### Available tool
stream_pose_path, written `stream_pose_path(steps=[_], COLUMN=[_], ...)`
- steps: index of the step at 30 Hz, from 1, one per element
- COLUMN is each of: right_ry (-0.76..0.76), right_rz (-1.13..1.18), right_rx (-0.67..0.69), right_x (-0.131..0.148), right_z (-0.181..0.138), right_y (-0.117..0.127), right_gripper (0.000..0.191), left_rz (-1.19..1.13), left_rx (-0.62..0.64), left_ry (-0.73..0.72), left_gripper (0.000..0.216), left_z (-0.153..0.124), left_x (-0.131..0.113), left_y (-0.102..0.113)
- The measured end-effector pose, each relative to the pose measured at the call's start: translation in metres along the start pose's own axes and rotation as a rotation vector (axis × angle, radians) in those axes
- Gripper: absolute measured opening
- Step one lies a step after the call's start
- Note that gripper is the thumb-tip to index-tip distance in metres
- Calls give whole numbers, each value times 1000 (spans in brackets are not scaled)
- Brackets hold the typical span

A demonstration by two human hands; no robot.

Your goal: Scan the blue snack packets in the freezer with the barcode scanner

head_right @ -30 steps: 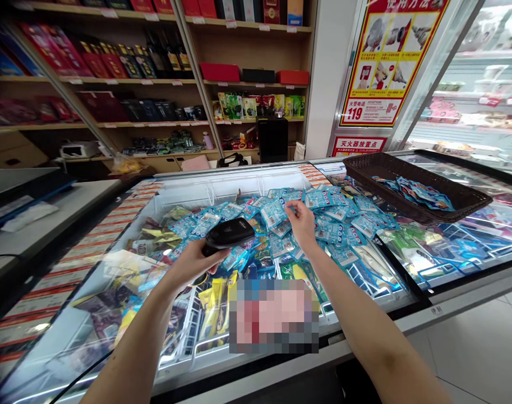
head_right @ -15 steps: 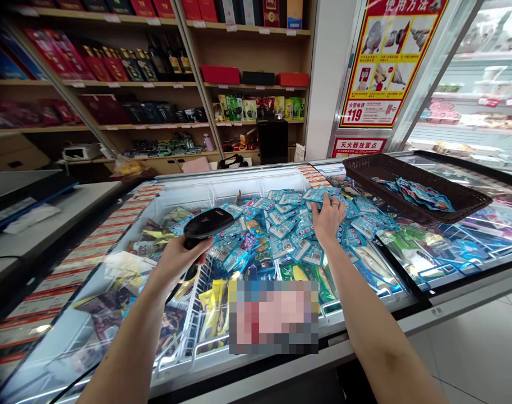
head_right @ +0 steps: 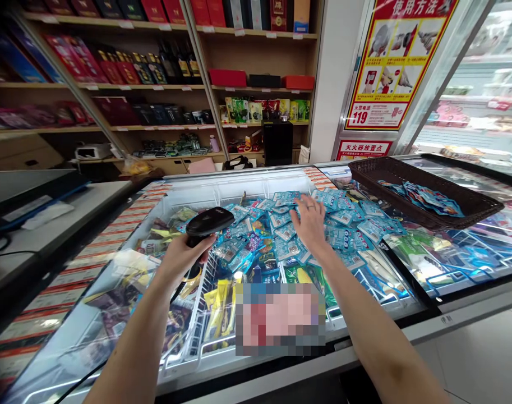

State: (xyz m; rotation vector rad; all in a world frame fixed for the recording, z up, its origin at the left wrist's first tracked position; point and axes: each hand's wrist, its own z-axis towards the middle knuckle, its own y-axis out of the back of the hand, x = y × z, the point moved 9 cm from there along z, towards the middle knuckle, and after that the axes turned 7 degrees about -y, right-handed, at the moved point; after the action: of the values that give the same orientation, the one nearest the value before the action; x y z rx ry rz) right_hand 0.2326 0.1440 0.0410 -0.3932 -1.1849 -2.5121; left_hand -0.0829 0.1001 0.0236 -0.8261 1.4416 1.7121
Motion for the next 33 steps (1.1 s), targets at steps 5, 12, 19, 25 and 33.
stream_pose_path(steps=[5, 12, 19, 25, 33], right_ry=[253, 309, 585, 415, 398], right_rz=[214, 110, 85, -47, -23], right_rx=[314, 458, 662, 708, 839], right_x=[66, 117, 149, 123, 120], right_z=[-3, 19, 15, 21, 22], right_y=[-46, -116, -161, -159, -146], right_gripper=[39, 51, 44, 61, 72], left_rz=[10, -55, -52, -27, 47], left_rx=[-116, -109, -127, -57, 81], left_ry=[30, 4, 9, 41, 4], left_gripper=[36, 34, 36, 37, 36], left_z=[2, 1, -2, 0, -2], left_x=[8, 12, 8, 10, 2], left_y=[13, 20, 22, 16, -1])
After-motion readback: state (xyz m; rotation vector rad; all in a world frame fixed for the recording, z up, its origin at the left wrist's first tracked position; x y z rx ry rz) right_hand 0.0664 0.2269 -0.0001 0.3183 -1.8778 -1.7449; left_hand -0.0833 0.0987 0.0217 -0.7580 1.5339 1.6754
